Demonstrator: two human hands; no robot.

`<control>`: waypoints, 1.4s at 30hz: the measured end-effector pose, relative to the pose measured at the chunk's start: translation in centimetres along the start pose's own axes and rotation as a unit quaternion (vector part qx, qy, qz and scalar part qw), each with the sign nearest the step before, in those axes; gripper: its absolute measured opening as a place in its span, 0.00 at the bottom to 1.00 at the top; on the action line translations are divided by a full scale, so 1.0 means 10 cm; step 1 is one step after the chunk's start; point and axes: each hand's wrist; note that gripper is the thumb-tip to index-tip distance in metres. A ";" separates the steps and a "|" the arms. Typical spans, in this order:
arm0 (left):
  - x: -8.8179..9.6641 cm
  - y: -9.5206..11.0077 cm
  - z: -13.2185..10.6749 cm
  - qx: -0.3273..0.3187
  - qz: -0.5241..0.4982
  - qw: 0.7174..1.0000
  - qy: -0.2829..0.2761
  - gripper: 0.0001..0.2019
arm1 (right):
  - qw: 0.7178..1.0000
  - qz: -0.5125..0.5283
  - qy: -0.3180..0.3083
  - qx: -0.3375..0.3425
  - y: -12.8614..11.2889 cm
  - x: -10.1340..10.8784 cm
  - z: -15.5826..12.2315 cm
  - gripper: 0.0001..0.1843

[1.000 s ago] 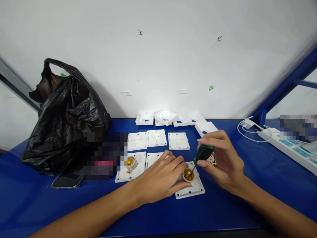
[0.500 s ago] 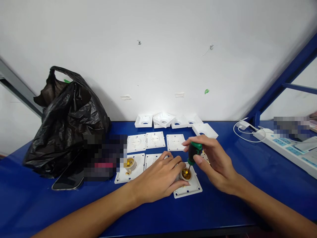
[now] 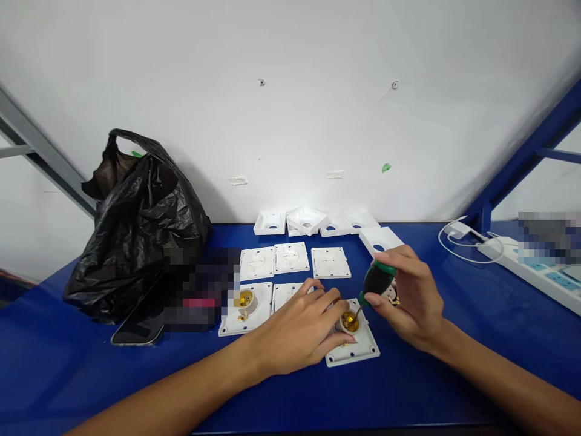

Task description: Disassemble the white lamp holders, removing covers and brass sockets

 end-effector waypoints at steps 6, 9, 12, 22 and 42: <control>0.00 -0.01 0.00 -0.003 0.001 1.000 0.005 0.19 | 0.998 0.028 -0.009 -0.063 -0.01 0.06 -0.04 0.34; 0.00 0.00 0.00 0.000 0.011 1.000 0.006 0.19 | 0.996 0.052 -0.044 -0.052 -0.06 0.10 -0.07 0.37; -0.01 0.00 0.01 -0.002 0.012 1.000 0.006 0.18 | 0.996 0.062 -0.057 -0.021 -0.09 0.12 -0.08 0.41; -0.01 0.00 0.01 -0.015 0.016 1.000 0.003 0.19 | 0.996 0.053 -0.061 -0.033 -0.09 0.08 -0.08 0.38; -0.01 0.01 0.02 -0.010 0.012 1.000 -0.001 0.22 | 1.000 0.022 -0.016 -0.008 -0.08 0.08 -0.07 0.40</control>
Point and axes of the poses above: each hand's wrist, its own z-axis towards the middle knuckle, its own x-axis out of the back of the hand, y = z × x, and after that the axes turned 12 degrees about -x, right-handed
